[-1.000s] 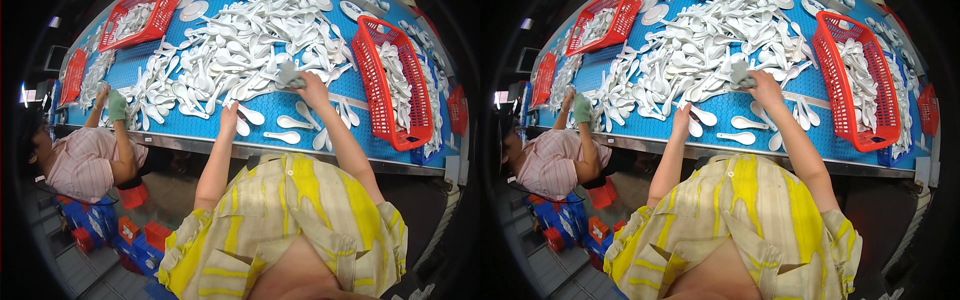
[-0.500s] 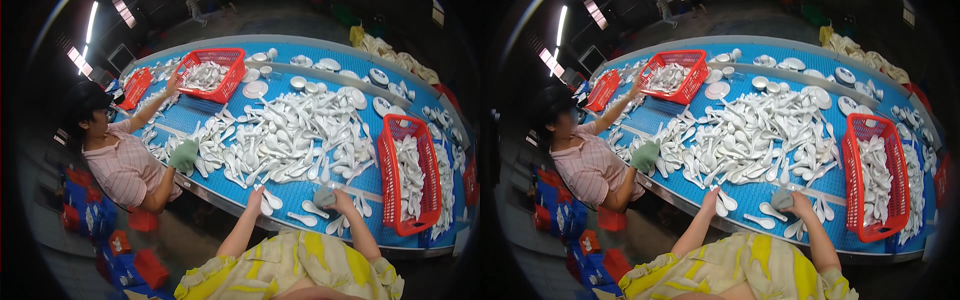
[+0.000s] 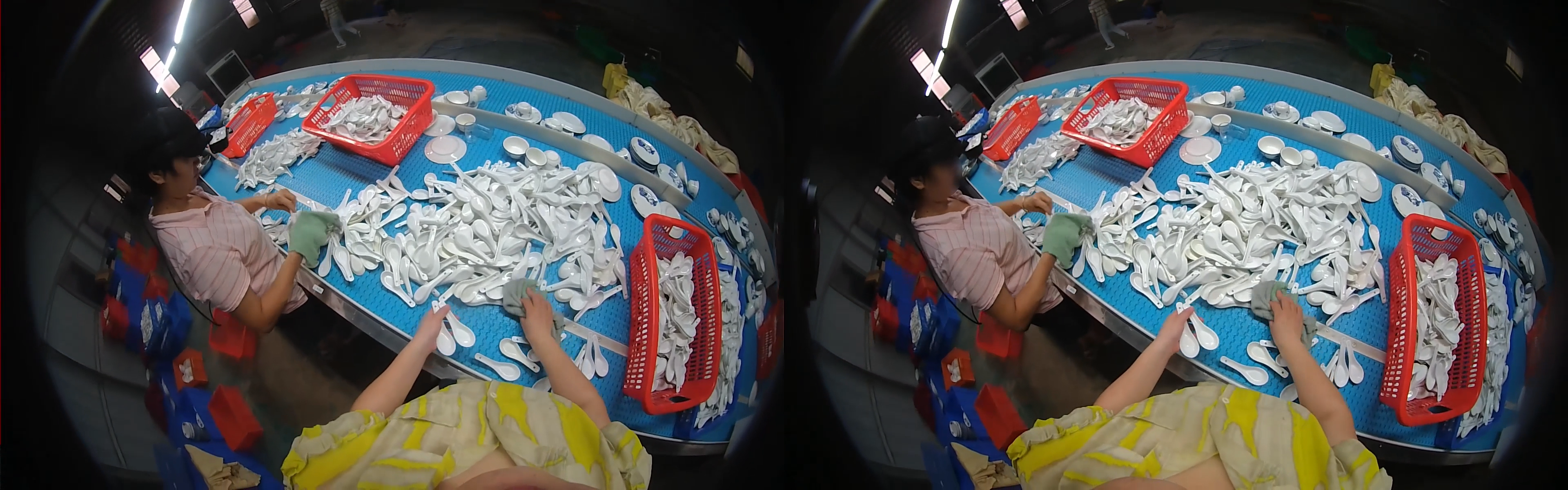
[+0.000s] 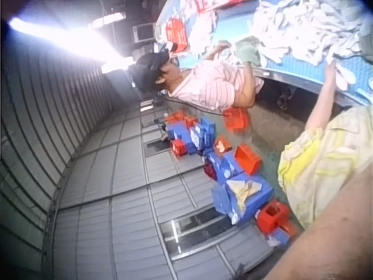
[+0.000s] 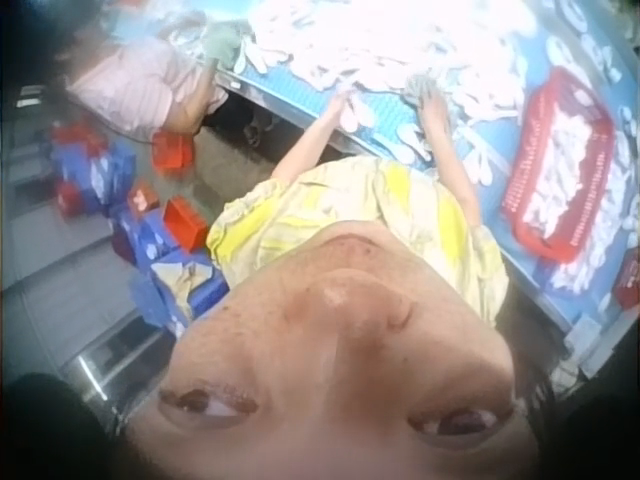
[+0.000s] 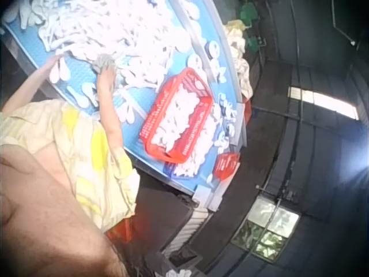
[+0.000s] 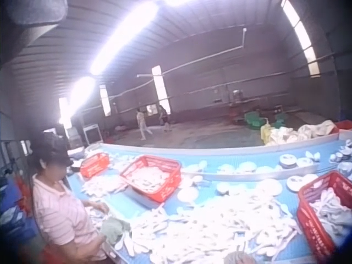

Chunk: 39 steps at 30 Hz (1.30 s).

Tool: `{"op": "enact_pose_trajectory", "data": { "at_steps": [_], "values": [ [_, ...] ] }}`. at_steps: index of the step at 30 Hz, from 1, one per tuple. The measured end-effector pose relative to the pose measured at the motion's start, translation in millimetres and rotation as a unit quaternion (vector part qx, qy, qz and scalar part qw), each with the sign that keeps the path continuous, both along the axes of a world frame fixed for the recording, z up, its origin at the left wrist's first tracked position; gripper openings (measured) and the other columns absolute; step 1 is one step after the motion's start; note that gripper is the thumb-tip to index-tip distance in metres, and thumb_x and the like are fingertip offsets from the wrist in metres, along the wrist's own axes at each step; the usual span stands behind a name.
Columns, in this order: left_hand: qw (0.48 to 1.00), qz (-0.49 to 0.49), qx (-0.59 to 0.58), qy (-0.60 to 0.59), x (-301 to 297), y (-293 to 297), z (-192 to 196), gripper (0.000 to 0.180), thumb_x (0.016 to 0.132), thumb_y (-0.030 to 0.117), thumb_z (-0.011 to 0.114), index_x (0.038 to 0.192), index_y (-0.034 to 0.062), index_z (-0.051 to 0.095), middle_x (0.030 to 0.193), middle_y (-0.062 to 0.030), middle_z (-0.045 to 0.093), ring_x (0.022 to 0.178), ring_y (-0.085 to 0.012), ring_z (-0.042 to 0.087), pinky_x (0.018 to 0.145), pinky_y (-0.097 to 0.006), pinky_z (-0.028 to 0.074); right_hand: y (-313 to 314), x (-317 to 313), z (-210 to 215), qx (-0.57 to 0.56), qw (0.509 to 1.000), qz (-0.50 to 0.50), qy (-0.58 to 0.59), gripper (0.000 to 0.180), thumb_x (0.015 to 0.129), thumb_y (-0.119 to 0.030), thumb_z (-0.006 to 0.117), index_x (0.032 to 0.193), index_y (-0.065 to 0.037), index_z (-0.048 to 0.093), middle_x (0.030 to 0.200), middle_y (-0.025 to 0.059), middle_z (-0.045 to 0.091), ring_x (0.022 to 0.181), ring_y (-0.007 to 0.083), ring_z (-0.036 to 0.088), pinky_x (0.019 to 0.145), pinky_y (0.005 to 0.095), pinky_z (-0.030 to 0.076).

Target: Cleaning white ceramic spoons with a cloth and sorting them into baskets.

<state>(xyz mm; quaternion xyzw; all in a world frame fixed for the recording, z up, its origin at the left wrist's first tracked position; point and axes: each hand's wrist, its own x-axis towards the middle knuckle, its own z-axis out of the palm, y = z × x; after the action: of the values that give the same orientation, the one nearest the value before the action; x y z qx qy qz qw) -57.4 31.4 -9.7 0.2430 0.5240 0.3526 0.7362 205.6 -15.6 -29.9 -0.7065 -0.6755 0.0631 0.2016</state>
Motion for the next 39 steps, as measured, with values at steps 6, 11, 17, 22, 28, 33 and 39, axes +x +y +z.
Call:
{"op": "enact_pose_trajectory", "data": {
  "at_steps": [6,11,17,22,28,33,39],
  "values": [
    [0.999,0.034,-0.008,-0.003,-11,-10,-13,0.019,0.085,0.02,0.052,0.094,0.0042,0.049,0.082,-0.0101,0.057,0.071,-0.0219,0.057,0.059,-0.036,0.049,-19,-1,10,-0.066,0.998,-0.009,0.003,0.035,0.059,-0.003,0.062,0.093,-0.01,0.058,0.097,0.0085,0.054,0.096,0.0286,0.05,0.086,0.0407,0.036],
    [0.997,-0.014,0.062,0.044,28,-11,12,0.02,0.085,0.021,0.052,0.096,0.0044,0.049,0.075,-0.0042,0.053,0.067,-0.0165,0.054,0.054,-0.033,0.048,-33,-10,69,-0.049,0.936,0.036,0.346,0.039,0.062,-0.011,0.065,0.099,-0.005,0.055,0.103,0.0101,0.054,0.098,0.0295,0.051,0.084,0.0358,0.04],
    [0.952,-0.087,0.271,0.111,90,-38,49,0.017,0.087,0.018,0.049,0.091,0.002,0.052,0.082,-0.003,0.056,0.072,-0.0086,0.051,0.066,-0.024,0.042,-48,-56,67,-0.043,0.848,-0.001,0.529,0.033,0.078,-0.016,0.061,0.105,-0.002,0.05,0.098,0.0075,0.056,0.09,0.0148,0.051,0.079,0.0266,0.041],
    [0.96,-0.071,0.27,-0.015,102,-54,40,0.017,0.087,0.017,0.05,0.088,0.0009,0.052,0.079,-0.0033,0.056,0.071,-0.0111,0.049,0.064,-0.026,0.042,-71,-27,66,-0.104,0.783,-0.036,0.612,0.034,0.077,-0.017,0.061,0.106,-0.001,0.05,0.096,0.0082,0.057,0.088,0.0155,0.053,0.078,0.0271,0.042],
    [0.947,-0.011,0.302,0.106,71,-4,59,0.031,0.091,0.028,0.041,0.08,0.0022,0.055,0.067,-0.0091,0.057,0.062,-0.0207,0.055,0.06,-0.034,0.045,-123,26,46,-0.143,0.817,-0.148,0.539,0.059,0.076,-0.024,0.065,0.121,0.006,0.04,0.109,0.0127,0.054,0.098,0.0185,0.051,0.083,0.0293,0.042],
    [0.985,0.013,0.173,0.02,64,33,45,0.025,0.085,0.027,0.054,0.073,0.0058,0.048,0.059,-0.0042,0.051,0.044,-0.0146,0.051,0.04,-0.027,0.042,-164,91,107,0.073,0.704,-0.285,0.647,0.035,0.079,-0.011,0.061,0.11,-0.003,0.047,0.095,0.0049,0.057,0.081,0.0109,0.056,0.07,0.0239,0.047],
    [0.847,-0.283,0.3,0.335,126,15,16,0.037,0.076,0.036,0.062,0.084,0.0007,0.055,0.066,-0.008,0.058,0.052,-0.0177,0.057,0.044,-0.031,0.043,-136,132,81,0.185,0.78,-0.343,0.49,0.041,0.079,-0.015,0.062,0.114,0.001,0.046,0.1,0.0096,0.057,0.091,0.0149,0.055,0.079,0.0256,0.043]
  ]
}}
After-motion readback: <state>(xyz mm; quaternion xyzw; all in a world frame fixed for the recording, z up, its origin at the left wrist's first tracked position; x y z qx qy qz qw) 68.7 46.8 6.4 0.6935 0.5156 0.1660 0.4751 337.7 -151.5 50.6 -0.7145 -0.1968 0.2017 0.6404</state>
